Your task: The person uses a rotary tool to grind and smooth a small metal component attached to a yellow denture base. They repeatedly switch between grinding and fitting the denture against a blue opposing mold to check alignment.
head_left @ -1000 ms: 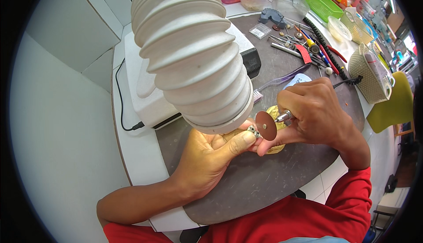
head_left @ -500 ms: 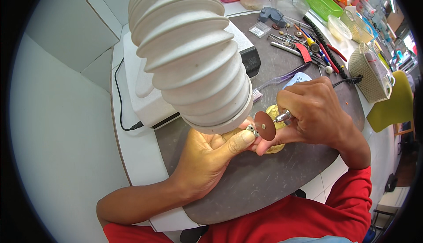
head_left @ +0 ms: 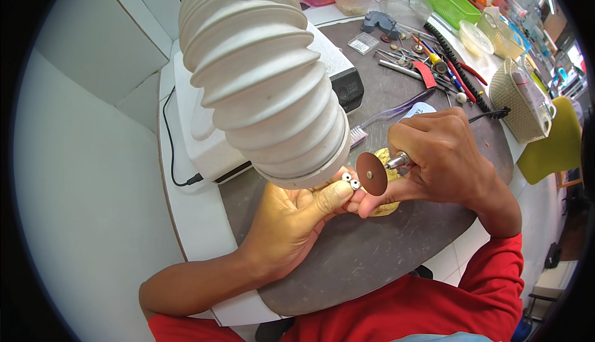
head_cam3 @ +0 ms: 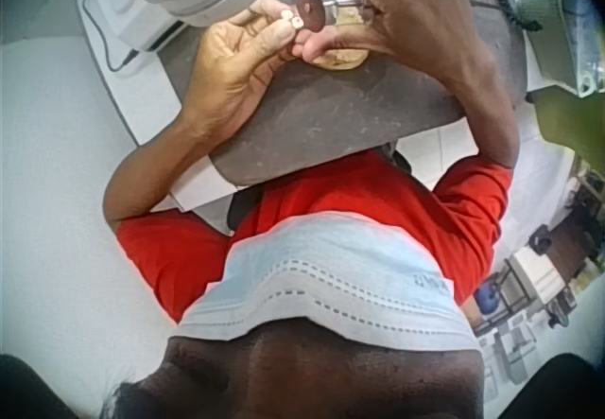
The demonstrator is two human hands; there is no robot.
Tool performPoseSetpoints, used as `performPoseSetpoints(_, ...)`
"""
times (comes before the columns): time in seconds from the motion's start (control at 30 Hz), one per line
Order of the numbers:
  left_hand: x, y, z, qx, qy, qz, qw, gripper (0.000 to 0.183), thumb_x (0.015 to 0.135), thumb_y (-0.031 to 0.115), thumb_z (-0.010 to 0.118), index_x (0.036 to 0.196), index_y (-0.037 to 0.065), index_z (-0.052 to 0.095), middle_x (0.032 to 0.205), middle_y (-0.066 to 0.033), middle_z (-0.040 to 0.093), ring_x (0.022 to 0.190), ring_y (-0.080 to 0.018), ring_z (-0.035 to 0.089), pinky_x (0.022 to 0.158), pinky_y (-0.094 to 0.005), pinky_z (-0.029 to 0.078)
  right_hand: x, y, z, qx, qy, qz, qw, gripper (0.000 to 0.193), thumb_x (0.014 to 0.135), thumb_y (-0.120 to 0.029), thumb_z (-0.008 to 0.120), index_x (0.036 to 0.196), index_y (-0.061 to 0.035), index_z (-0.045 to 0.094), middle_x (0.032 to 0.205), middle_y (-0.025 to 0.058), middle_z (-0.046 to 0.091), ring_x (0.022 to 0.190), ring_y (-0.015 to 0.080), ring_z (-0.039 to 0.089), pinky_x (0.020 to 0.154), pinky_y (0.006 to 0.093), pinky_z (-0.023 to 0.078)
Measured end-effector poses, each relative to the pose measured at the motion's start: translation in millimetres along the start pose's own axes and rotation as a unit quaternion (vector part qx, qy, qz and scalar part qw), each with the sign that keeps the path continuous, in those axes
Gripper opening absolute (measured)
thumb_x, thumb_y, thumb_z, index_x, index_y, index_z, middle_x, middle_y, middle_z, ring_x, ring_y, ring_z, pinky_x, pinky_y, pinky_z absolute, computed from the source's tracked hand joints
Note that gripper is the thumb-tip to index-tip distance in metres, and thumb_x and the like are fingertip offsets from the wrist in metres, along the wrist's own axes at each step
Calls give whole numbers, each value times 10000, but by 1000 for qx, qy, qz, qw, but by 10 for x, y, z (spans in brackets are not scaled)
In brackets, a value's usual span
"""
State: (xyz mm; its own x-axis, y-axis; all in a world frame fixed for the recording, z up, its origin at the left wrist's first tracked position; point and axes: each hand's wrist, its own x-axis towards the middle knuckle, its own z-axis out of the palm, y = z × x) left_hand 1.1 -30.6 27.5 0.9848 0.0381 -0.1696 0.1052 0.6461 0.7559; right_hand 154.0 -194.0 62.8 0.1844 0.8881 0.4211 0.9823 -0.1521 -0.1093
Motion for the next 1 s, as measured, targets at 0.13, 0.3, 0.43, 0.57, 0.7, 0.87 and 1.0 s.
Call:
performPoseSetpoints(0.13, -11, 8, 18, -6, 11, -8, 1000, 186, 959, 122, 621, 1070, 81, 478, 1009, -60, 609, 924, -101, 614, 851, -289, 507, -15, -4, 0, 0, -1, 3, 1000, 721, 679, -747, 679, 559, -65, 475, 489, 59, 504, 404, 243, 522, 407, 338, 402)
performPoseSetpoints(0.3, -12, 4, -3, -8, 6, -11, 1000, 194, 961, 123, 617, 1085, 85, 472, 1029, -57, 609, 907, -94, 625, 851, -279, 510, -15, -16, -8, -2, -8, 10, 1000, 739, 683, -763, 658, 544, -64, 467, 489, 61, 506, 403, 244, 521, 408, 338, 400)
performPoseSetpoints(0.43, -12, 14, -1, -6, 0, -13, 1000, 197, 963, 120, 612, 1094, 90, 468, 1034, -59, 609, 914, -93, 624, 858, -279, 510, -14, -25, -29, -5, -14, 15, 1000, 741, 687, -768, 649, 539, -65, 469, 493, 64, 516, 404, 244, 523, 410, 336, 401)
performPoseSetpoints(0.57, -9, -7, -22, -10, -7, -4, 1000, 195, 961, 108, 609, 1094, 89, 469, 1038, -62, 610, 942, -107, 621, 868, -281, 508, -24, -13, -10, 3, -8, 17, 1000, 732, 691, -761, 652, 542, -64, 485, 495, 67, 526, 406, 246, 527, 412, 335, 405)
performPoseSetpoints(0.7, -11, -2, 14, 0, 14, 2, 1000, 197, 953, 95, 615, 1089, 84, 474, 1040, -65, 614, 968, -128, 617, 880, -294, 503, -27, 2, -4, 1, -8, 22, 1000, 720, 694, -748, 664, 551, -61, 505, 495, 68, 532, 411, 246, 533, 416, 337, 407)
performPoseSetpoints(0.87, -13, 29, 46, 7, 25, -4, 1000, 196, 946, 101, 625, 1077, 79, 480, 1037, -70, 621, 982, -138, 617, 887, -305, 500, -28, 11, 7, 7, -22, 26, 999, 715, 695, -741, 671, 554, -59, 511, 495, 67, 532, 412, 245, 534, 420, 337, 406)
performPoseSetpoints(1.0, -15, 31, 51, 13, 25, -1, 1000, 191, 946, 108, 627, 1069, 77, 484, 1041, -74, 621, 981, -138, 616, 886, -304, 500, -29, 11, 25, 12, -19, 24, 999, 718, 695, -743, 671, 547, -61, 500, 488, 65, 523, 406, 243, 523, 417, 336, 399)
